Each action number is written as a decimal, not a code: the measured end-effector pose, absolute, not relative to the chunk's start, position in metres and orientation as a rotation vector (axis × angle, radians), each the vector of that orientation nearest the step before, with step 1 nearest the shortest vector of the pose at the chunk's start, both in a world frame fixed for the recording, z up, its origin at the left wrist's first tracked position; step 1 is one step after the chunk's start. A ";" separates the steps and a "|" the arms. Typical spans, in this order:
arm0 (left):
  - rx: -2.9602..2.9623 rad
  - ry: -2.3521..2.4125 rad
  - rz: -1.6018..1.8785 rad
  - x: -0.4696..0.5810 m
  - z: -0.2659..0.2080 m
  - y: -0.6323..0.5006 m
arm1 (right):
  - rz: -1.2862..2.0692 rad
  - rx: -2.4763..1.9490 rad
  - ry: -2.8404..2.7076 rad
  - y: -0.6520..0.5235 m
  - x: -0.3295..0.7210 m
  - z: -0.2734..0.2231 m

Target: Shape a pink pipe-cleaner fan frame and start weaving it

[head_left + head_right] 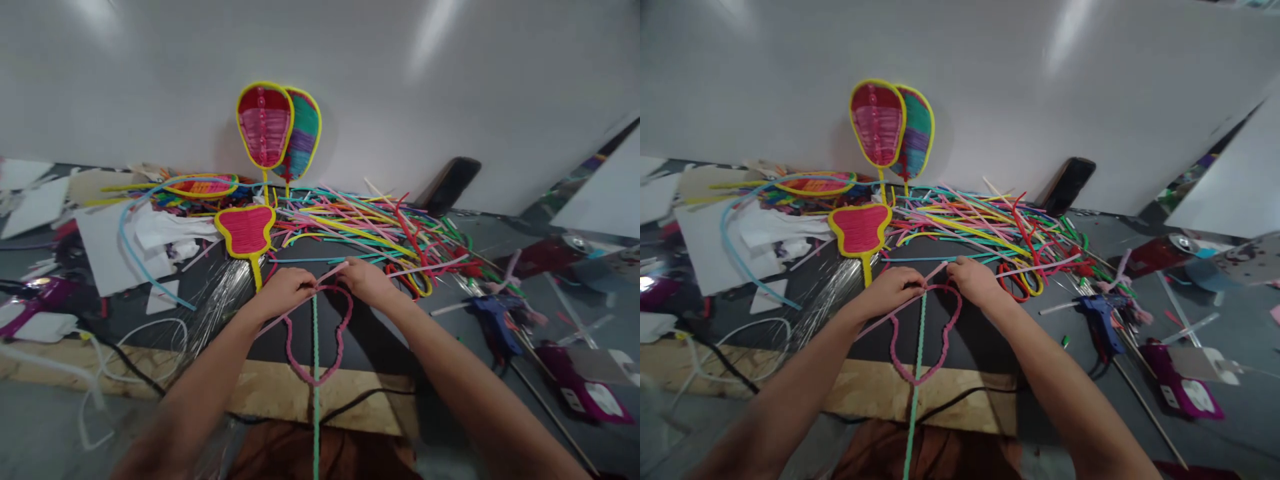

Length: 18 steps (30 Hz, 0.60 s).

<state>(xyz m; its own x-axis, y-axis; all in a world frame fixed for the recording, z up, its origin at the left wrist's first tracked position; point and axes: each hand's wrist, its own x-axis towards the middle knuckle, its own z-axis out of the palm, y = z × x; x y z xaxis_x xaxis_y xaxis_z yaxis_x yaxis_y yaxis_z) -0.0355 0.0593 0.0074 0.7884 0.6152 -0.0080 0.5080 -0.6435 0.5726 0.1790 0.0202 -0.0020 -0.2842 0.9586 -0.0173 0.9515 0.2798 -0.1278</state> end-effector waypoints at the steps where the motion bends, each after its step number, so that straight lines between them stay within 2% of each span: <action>1: 2.392 0.827 0.250 -0.036 0.007 0.060 | 0.082 -1.929 -2.452 0.021 0.184 0.004; 3: 2.338 0.829 0.255 -0.036 0.007 0.060 | -0.166 -2.087 -2.360 0.019 0.190 0.018; 5: 2.300 0.839 0.269 -0.037 0.006 0.061 | -0.331 -2.046 -2.308 0.011 0.188 0.029; 11: 2.362 0.840 0.314 -0.037 0.006 0.061 | 0.081 -1.412 -2.581 -0.017 0.142 0.019; 18: 2.275 0.918 0.285 -0.039 0.003 0.063 | 0.106 -1.374 -2.660 -0.014 0.117 0.001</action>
